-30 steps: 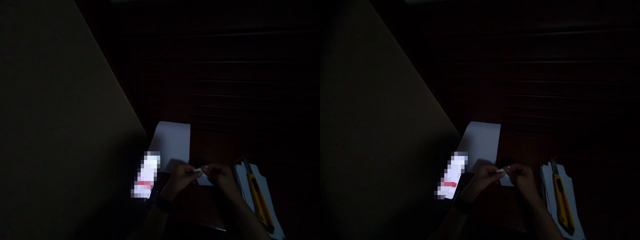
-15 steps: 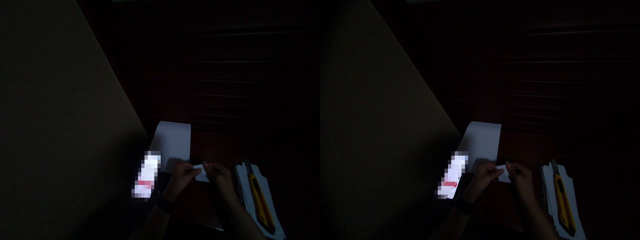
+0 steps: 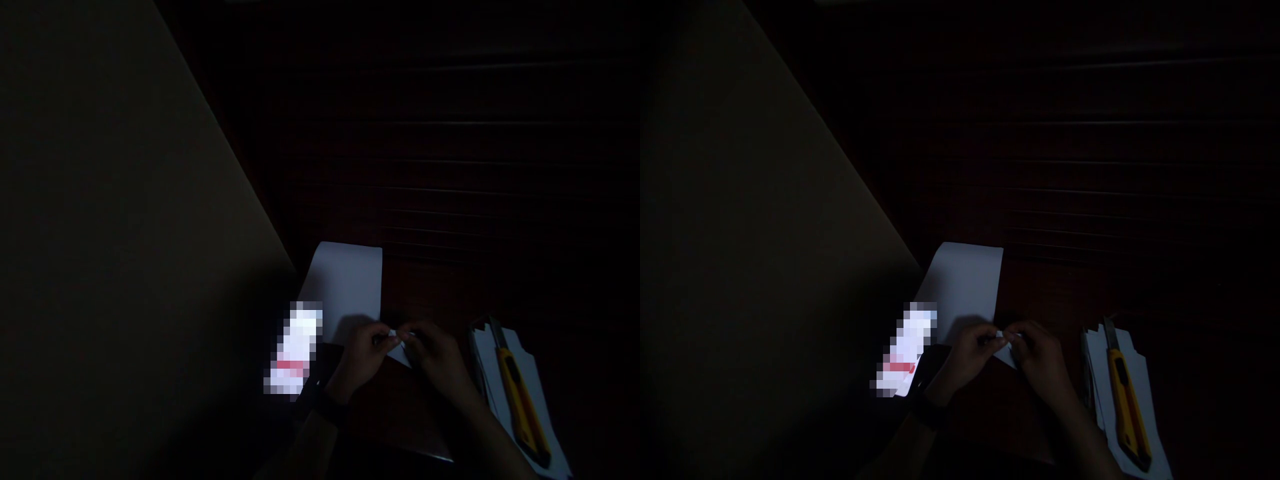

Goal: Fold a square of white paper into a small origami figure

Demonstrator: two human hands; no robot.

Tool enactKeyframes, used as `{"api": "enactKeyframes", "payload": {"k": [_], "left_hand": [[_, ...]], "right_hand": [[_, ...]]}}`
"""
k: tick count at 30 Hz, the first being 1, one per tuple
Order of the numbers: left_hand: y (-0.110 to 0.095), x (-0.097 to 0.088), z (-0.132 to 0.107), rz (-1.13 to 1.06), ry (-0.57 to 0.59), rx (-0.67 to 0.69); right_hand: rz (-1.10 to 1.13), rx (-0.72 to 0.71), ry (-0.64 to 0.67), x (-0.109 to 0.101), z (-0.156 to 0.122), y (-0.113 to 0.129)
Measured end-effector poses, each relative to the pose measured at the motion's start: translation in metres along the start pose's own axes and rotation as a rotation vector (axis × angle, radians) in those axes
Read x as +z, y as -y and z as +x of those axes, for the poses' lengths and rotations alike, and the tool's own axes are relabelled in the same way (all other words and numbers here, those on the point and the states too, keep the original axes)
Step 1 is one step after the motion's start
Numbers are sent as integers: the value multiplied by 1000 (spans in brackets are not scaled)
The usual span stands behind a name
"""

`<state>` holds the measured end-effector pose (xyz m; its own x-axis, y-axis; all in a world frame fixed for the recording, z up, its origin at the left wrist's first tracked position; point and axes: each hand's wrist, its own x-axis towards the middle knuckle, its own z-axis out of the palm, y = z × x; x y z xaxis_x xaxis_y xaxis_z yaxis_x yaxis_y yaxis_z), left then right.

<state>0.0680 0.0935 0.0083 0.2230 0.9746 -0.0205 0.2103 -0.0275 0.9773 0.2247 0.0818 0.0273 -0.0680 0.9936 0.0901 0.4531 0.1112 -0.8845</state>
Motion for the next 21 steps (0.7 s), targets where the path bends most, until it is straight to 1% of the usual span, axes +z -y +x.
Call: {"api": "enactKeyframes", "payload": {"k": [3,7,14,17,21], "left_hand": [[-2,1,0,-17,-30,-2],[-3,2,1,-56,-62,-21],[-7,6,-1,-15,-123,-5],[-9,6,-2,-32,-144,-1],[-12,7,-1,-45,-199,-6]], "right_hand": [[-17,50,-32,0,-1,0],[-38,81,-54,-1,-1,0],[-125,111,-78,-2,-2,-3],[-131,118,-80,-3,-2,-2],[-91,150,-75,-2,-1,-2]]}}
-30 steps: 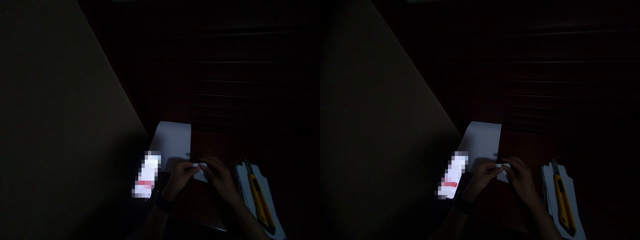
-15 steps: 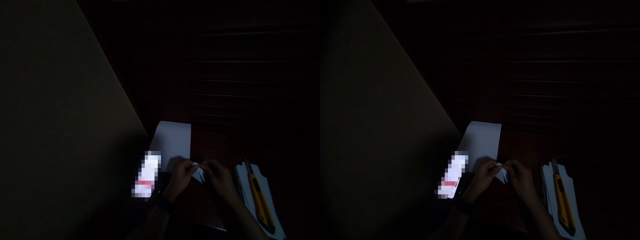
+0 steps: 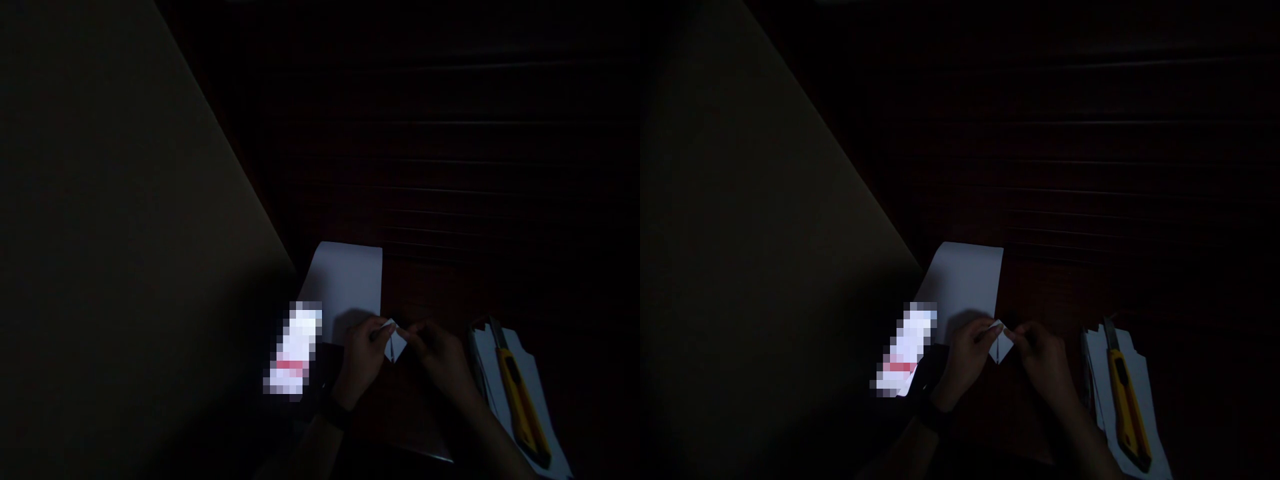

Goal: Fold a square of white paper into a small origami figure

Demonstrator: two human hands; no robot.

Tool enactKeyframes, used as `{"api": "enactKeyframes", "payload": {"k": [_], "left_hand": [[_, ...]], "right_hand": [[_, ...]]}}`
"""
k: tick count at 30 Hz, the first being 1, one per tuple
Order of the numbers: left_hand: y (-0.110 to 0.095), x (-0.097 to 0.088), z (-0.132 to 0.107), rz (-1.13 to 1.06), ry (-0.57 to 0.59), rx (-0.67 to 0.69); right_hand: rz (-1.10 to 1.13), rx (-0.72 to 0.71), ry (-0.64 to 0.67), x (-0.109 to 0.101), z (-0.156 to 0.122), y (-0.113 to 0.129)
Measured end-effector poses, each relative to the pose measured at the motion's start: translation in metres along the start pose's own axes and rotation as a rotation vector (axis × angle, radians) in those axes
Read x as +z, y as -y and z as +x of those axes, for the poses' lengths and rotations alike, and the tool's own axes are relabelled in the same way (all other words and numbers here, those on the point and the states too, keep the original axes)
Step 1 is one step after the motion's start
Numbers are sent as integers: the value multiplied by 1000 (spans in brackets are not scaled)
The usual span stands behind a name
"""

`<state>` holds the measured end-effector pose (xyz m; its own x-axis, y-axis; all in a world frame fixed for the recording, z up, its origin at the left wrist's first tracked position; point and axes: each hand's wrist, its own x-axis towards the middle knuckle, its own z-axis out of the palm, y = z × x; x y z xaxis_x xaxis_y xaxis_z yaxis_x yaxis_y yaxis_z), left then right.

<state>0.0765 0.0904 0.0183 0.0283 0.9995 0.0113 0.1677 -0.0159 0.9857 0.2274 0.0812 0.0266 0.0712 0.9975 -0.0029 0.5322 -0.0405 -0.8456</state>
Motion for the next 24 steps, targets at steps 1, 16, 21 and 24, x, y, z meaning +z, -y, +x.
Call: {"api": "enactKeyframes", "payload": {"k": [1,16,21,24], "left_hand": [[0,0,0,-4,-15,-1],[0,-2,1,-369,32,-169],[-3,-9,-1,-505,147,-248],[-6,-15,-1,-589,275,-330]], "right_hand": [[20,15,-3,1,0,0],[321,3,-73,8,-2,2],[421,-28,116,1,-1,7],[367,-71,199,-7,-1,8]]}}
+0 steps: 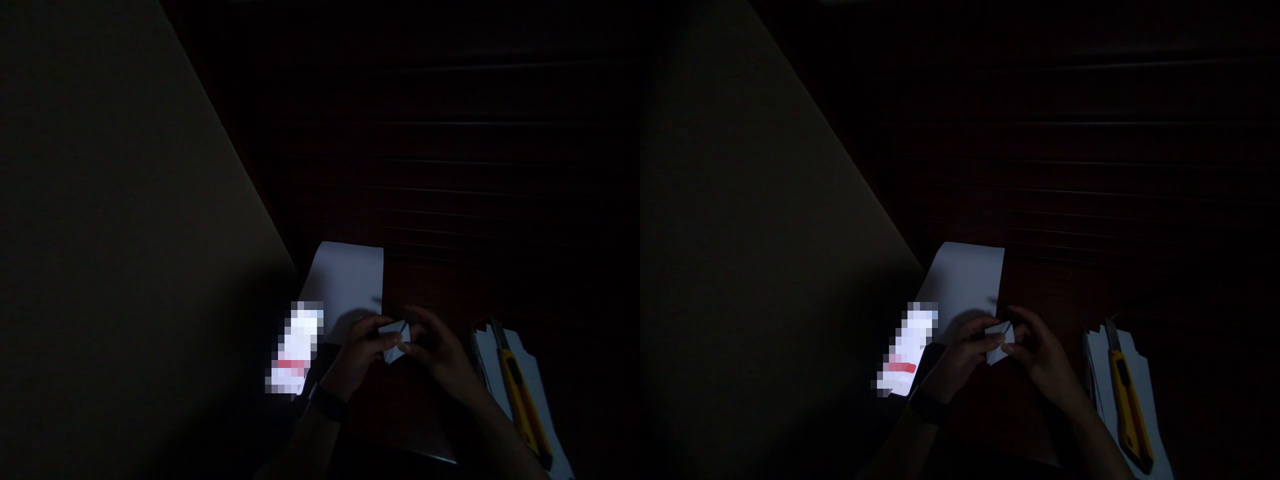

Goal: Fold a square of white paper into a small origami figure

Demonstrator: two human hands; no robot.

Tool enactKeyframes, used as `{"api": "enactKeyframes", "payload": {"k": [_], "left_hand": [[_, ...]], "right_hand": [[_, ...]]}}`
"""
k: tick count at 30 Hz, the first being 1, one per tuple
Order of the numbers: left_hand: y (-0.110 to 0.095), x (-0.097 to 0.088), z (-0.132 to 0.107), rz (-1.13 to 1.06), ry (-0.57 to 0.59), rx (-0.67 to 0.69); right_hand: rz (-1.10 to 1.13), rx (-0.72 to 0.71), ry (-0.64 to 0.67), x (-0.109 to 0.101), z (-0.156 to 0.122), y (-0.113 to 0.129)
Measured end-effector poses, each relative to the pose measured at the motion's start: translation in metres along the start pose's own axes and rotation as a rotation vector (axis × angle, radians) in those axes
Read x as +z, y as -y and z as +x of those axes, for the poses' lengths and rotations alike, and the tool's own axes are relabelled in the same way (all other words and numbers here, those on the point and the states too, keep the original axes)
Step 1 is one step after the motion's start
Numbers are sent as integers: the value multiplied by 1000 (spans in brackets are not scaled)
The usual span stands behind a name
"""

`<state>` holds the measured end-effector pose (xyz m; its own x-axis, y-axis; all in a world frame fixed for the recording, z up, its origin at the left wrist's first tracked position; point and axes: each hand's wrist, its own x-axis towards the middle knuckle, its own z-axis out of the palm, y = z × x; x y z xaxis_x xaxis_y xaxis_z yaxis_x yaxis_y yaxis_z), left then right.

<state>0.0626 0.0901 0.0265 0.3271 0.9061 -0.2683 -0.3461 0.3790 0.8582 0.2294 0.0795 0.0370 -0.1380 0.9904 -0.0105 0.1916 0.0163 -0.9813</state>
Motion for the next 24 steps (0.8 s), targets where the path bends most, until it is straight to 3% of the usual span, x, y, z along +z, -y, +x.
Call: {"api": "enactKeyframes", "payload": {"k": [4,7,14,21,24], "left_hand": [[-6,-4,-3,-30,162,-110],[-5,-5,-3,-42,189,-148],[-4,-6,-2,-33,160,-138],[-7,4,-2,353,42,213],[1,7,-1,467,-31,270]], "right_hand": [[-34,-12,203,-8,-2,5],[-47,5,271,-10,-2,5],[-144,-21,132,-13,0,-3],[-211,-71,-128,-15,4,-10],[-171,40,-103,-15,3,-11]]}}
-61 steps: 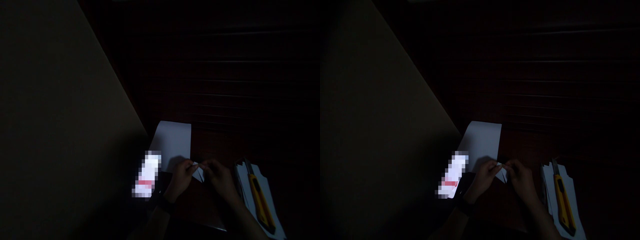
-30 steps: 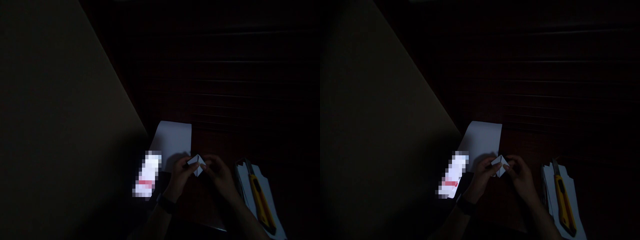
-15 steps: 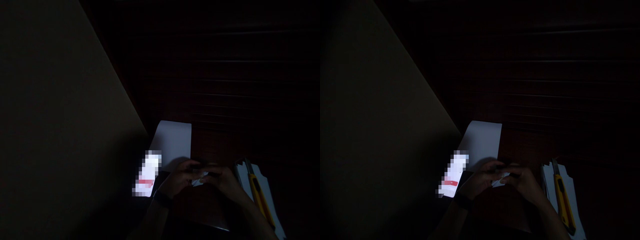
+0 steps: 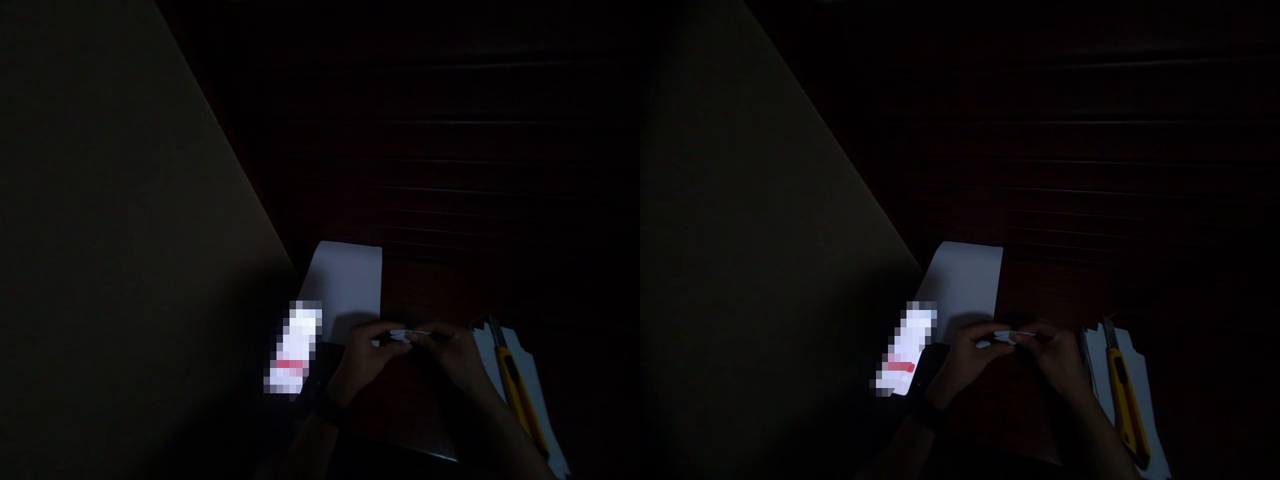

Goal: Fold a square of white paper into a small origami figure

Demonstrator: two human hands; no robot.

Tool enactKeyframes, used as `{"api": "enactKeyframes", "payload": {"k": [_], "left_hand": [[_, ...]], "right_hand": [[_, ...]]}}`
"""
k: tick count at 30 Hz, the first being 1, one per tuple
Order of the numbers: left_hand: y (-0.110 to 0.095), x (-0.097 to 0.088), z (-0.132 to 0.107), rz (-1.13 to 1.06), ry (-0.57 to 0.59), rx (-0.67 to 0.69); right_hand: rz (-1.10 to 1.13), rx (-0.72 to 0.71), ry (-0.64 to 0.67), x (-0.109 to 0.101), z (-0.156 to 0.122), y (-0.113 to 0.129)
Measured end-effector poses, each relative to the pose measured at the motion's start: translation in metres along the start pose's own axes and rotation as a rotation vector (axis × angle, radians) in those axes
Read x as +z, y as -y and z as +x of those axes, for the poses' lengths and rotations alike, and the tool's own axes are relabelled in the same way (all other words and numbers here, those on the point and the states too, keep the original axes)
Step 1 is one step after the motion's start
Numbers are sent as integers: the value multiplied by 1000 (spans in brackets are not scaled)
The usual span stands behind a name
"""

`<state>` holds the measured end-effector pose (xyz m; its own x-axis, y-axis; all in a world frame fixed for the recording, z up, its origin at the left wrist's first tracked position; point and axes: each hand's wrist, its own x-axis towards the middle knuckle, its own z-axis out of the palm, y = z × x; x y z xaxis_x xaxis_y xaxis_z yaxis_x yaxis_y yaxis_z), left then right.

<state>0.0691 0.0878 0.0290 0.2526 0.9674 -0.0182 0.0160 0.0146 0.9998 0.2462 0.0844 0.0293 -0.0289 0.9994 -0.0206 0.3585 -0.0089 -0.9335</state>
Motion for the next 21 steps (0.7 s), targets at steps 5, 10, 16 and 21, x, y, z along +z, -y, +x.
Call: {"api": "enactKeyframes", "payload": {"k": [5,10,16,21], "left_hand": [[6,2,-1,81,-45,-10],[5,-2,-1,173,-36,3],[9,-3,2,231,-59,19],[13,-2,2,231,-64,9]], "right_hand": [[38,77,105,-3,-1,5],[54,127,177,-3,-1,9],[65,130,181,1,-1,5],[222,155,254,8,-1,2]]}}
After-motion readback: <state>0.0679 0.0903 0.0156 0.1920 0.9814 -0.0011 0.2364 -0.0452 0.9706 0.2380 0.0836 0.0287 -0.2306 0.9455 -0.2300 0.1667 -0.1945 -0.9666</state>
